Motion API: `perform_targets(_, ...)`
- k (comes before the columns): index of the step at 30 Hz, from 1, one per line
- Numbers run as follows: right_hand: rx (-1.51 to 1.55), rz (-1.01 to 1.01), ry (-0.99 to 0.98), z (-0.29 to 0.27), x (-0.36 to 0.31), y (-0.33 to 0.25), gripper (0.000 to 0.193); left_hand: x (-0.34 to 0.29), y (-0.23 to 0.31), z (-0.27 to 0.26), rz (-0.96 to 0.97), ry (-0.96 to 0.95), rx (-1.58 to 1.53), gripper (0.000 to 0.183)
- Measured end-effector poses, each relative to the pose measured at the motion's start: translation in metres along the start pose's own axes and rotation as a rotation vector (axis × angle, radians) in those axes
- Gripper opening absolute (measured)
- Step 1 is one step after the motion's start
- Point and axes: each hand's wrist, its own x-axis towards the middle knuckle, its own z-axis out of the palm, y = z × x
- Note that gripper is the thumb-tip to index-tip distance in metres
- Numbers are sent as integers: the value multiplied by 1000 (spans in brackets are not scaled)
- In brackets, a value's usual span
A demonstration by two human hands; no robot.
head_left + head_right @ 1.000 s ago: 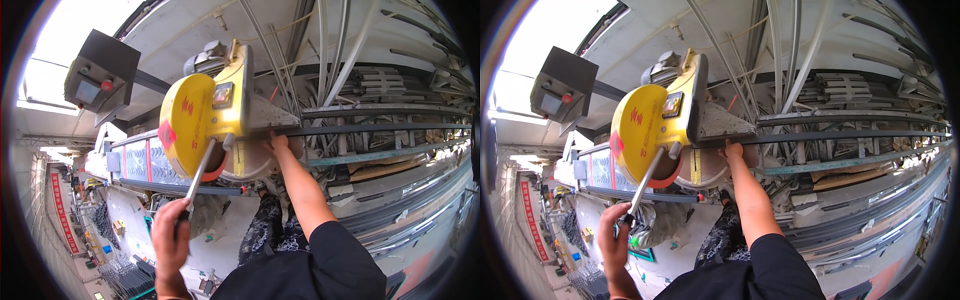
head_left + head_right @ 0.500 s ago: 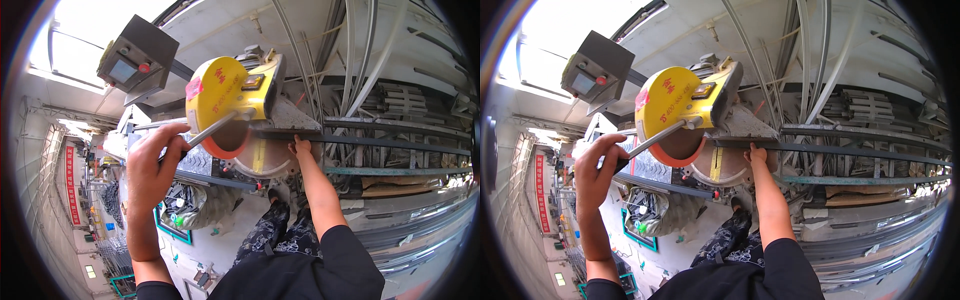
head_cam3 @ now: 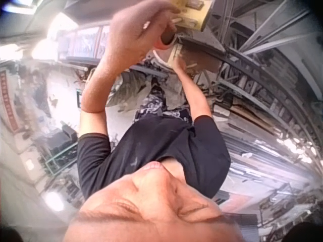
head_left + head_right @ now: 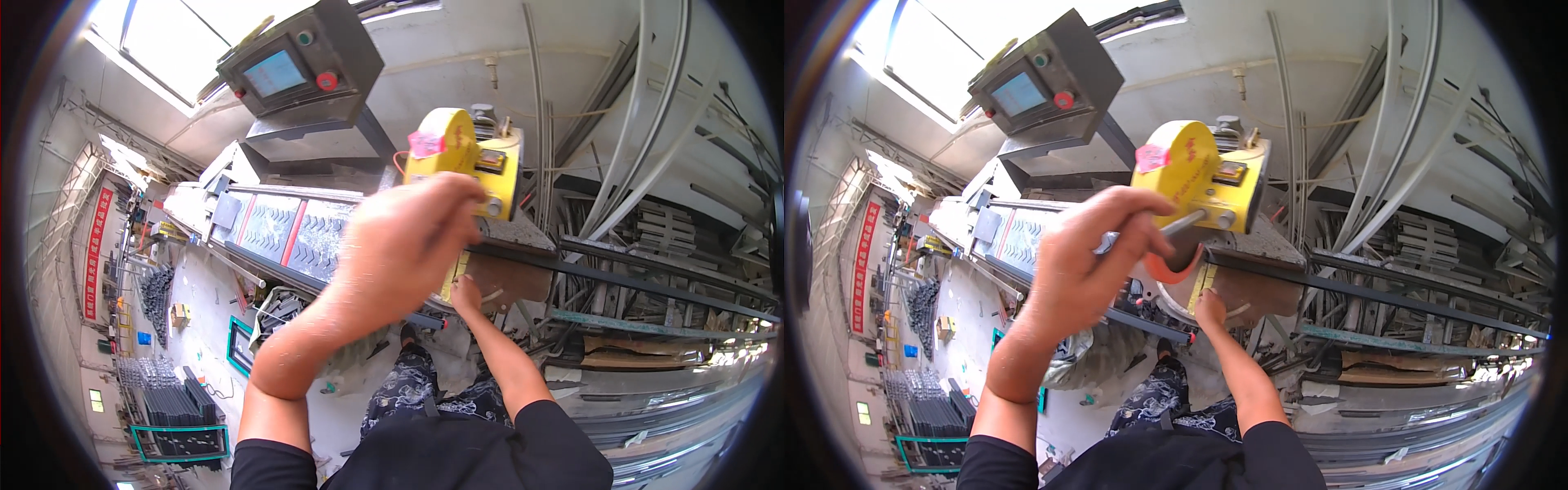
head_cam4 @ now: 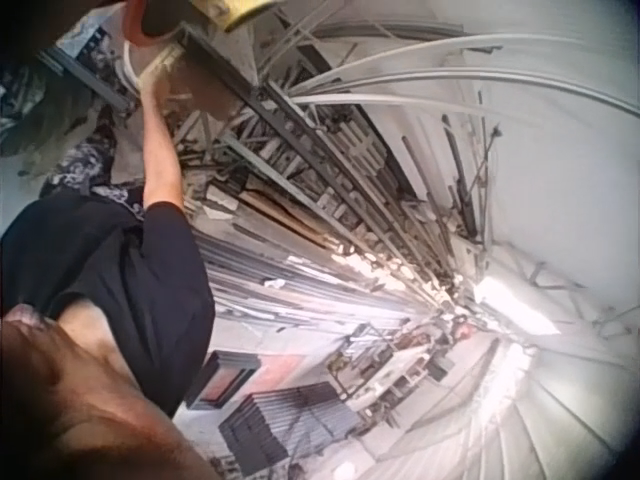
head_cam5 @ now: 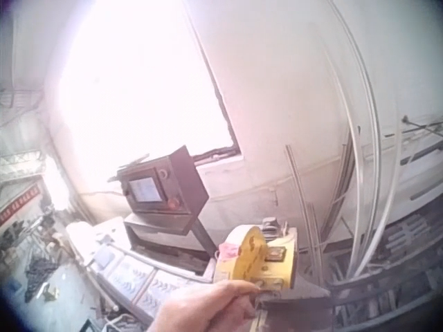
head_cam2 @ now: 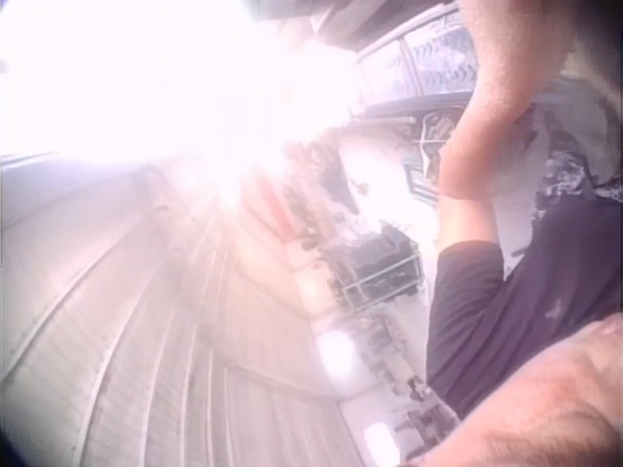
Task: The person measures a series of green-wrapped window frames with a tape measure, then operates a touchscreen console and uses a powered miter saw to cut long metal profiles, handling each profile by hand and setting them aside.
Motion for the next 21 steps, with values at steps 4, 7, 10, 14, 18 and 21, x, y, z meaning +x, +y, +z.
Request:
perform_targets(4,-83,-114,175,21,16,-55,21,-2,-17,-5,256,107,-95,20)
perform_targets(7,-371,-78,398,41,36,-66,22,-8,-44,16,478,269,-420,22)
perform_targets(10,-591,-157,647,42,59,-58,21,-58,-92,3,533,345,-542,40)
perform_targets(14,-275,-27,224,50,21,-102,14,-186,-238,-31,82,201,-320,28)
perform_targets(18,-272,106,286,58,-13,-107,20,-342,-372,-67,-650,-12,-64,17)
perform_targets(21,-296,183,374,59,-10,-105,24,-392,-401,-101,-816,-145,5,16)
